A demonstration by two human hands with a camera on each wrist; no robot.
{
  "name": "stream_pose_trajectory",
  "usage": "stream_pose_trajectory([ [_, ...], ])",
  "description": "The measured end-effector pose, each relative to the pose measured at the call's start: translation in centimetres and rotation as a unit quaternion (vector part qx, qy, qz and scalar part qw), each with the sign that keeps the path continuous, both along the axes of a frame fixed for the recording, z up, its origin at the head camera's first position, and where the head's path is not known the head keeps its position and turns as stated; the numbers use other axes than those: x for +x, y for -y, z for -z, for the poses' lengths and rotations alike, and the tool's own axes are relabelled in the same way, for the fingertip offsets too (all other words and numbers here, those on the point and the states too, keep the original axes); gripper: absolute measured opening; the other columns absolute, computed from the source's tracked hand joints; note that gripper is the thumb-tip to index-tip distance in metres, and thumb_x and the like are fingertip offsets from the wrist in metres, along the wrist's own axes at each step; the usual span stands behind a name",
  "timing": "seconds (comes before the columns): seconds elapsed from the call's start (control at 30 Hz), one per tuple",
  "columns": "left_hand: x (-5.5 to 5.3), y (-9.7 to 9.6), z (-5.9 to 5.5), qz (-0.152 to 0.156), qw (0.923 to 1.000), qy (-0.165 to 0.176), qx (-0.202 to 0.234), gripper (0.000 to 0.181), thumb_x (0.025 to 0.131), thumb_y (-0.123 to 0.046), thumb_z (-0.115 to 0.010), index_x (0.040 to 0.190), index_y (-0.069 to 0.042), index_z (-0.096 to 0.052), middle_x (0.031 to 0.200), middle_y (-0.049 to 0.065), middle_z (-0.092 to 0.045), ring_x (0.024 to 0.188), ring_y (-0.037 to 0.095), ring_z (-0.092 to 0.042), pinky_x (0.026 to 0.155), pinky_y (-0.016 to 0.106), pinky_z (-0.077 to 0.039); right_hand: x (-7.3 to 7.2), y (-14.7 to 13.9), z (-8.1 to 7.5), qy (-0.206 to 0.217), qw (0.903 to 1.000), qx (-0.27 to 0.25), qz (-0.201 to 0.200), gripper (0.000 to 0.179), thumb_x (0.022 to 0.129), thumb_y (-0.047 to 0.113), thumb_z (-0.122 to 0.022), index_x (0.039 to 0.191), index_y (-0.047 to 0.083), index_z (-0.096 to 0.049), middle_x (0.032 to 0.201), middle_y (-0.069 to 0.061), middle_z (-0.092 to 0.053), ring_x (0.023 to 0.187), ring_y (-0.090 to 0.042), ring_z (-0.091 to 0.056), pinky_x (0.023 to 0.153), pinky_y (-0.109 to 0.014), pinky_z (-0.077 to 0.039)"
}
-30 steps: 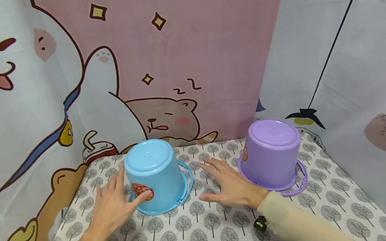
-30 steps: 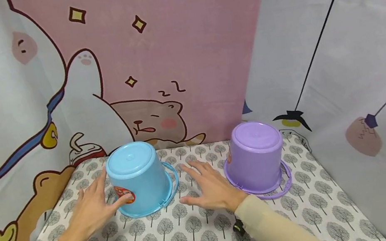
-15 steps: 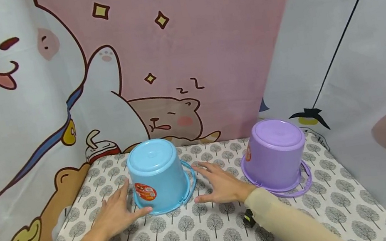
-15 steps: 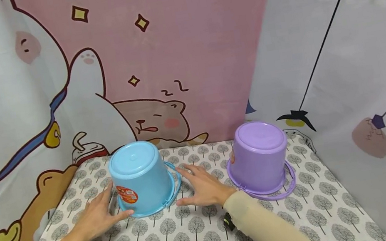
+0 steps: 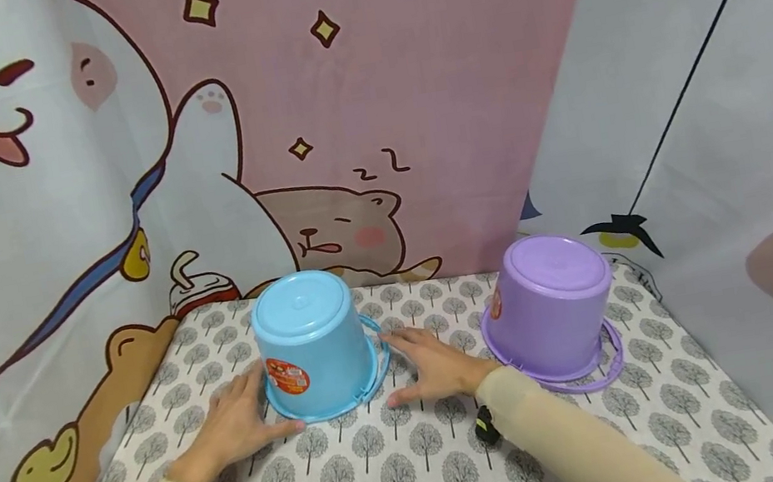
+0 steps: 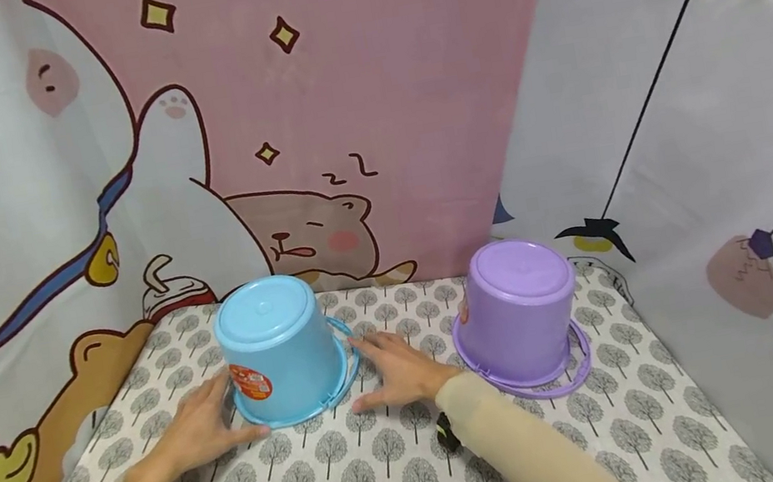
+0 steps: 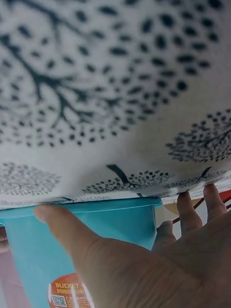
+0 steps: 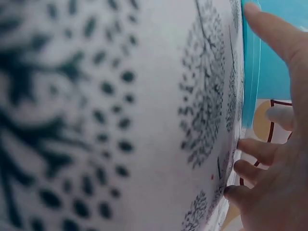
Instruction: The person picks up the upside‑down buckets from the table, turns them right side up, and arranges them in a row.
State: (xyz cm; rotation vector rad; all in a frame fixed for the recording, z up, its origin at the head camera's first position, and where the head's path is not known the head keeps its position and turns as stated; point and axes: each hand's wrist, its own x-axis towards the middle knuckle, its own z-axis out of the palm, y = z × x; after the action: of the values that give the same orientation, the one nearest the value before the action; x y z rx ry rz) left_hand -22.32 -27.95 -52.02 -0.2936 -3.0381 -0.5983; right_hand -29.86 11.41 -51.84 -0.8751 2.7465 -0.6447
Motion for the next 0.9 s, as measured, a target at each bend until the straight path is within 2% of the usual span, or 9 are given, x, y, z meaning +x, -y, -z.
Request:
stream_pose_trajectory([
  [0.2, -0.2, -0.2, 0.2, 0.0, 1.0, 0.009, 0.001, 0.147, 0.08, -0.079, -0.097, 0.182, 0.0, -0.028, 0.176, 0.042, -0.045, 0.161, 0.074, -0.042, 0.126, 0.101, -0.026, -0.5, 0.6, 0.1, 0.018, 0.9993, -0.024, -0.022, 0.125, 0.092, 0.07, -0.093, 0.188, 0.025, -0.026, 0.192, -0.022, -0.03, 0.178, -0.048, -0.032, 0.137, -0.083, -0.036],
  [0.33, -0.2, -0.3, 0.2, 0.002, 1.0, 0.001, 0.0, 0.148, 0.079, -0.078, -0.098, 0.183, 0.0, -0.027, 0.174, 0.04, -0.05, 0.162, 0.069, -0.046, 0.125, 0.101, -0.029, -0.8, 0.8, 0.1, 0.034, 0.997, -0.063, -0.027, 0.126, 0.093, 0.057, -0.097, 0.186, 0.011, -0.025, 0.191, -0.025, -0.031, 0.178, -0.049, -0.033, 0.144, -0.075, -0.031],
  [0.43, -0.2, -0.3, 0.1, 0.004, 1.0, -0.005, 0.004, 0.147, 0.079, -0.075, -0.1, 0.182, 0.001, -0.028, 0.172, 0.039, -0.054, 0.159, 0.068, -0.049, 0.125, 0.099, -0.032, -1.1, 0.9, 0.0, 0.047, 0.9941, -0.096, -0.017, 0.127, 0.093, 0.048, -0.099, 0.185, 0.003, -0.024, 0.191, -0.025, -0.03, 0.178, -0.048, -0.032, 0.147, -0.068, -0.027],
  [0.5, -0.2, -0.4, 0.0, 0.005, 0.9999, -0.004, 0.008, 0.146, 0.079, -0.074, -0.101, 0.182, 0.002, -0.028, 0.171, 0.039, -0.054, 0.158, 0.068, -0.051, 0.126, 0.098, -0.032, -1.2, 0.9, -0.2, 0.062, 0.9904, -0.124, -0.004, 0.126, 0.094, 0.042, -0.1, 0.184, -0.002, -0.023, 0.19, -0.027, -0.032, 0.177, -0.049, -0.035, 0.147, -0.067, -0.029],
  [0.6, -0.2, -0.5, -0.2, 0.005, 0.9999, -0.003, 0.011, 0.146, 0.079, -0.071, -0.102, 0.181, 0.003, -0.028, 0.17, 0.04, -0.055, 0.157, 0.069, -0.051, 0.127, 0.098, -0.033, -1.3, 0.9, -0.4, 0.093, 0.9806, -0.172, 0.019, 0.123, 0.096, 0.033, -0.099, 0.183, -0.005, -0.021, 0.186, -0.027, -0.04, 0.171, -0.048, -0.046, 0.144, -0.066, -0.037],
  [0.77, -0.2, -0.6, -0.3, 0.005, 0.9999, -0.003, 0.009, 0.147, 0.079, -0.072, -0.101, 0.181, 0.005, -0.028, 0.171, 0.041, -0.053, 0.159, 0.069, -0.049, 0.128, 0.097, -0.031, -1.6, 1.1, -0.8, 0.162, 0.9517, -0.258, 0.037, 0.113, 0.101, 0.016, -0.094, 0.181, -0.01, -0.019, 0.174, -0.027, -0.054, 0.156, -0.047, -0.064, 0.133, -0.058, -0.056],
  [0.9, -0.1, -0.5, -0.1, 0.003, 0.9999, -0.002, 0.01, 0.147, 0.079, -0.073, -0.101, 0.181, 0.005, -0.028, 0.171, 0.042, -0.053, 0.158, 0.07, -0.05, 0.129, 0.097, -0.03, -1.7, 1.0, -1.0, 0.187, 0.9401, -0.283, 0.037, 0.098, 0.104, 0.014, -0.09, 0.18, -0.005, -0.032, 0.164, -0.027, -0.061, 0.143, -0.04, -0.073, 0.116, -0.044, -0.069],
])
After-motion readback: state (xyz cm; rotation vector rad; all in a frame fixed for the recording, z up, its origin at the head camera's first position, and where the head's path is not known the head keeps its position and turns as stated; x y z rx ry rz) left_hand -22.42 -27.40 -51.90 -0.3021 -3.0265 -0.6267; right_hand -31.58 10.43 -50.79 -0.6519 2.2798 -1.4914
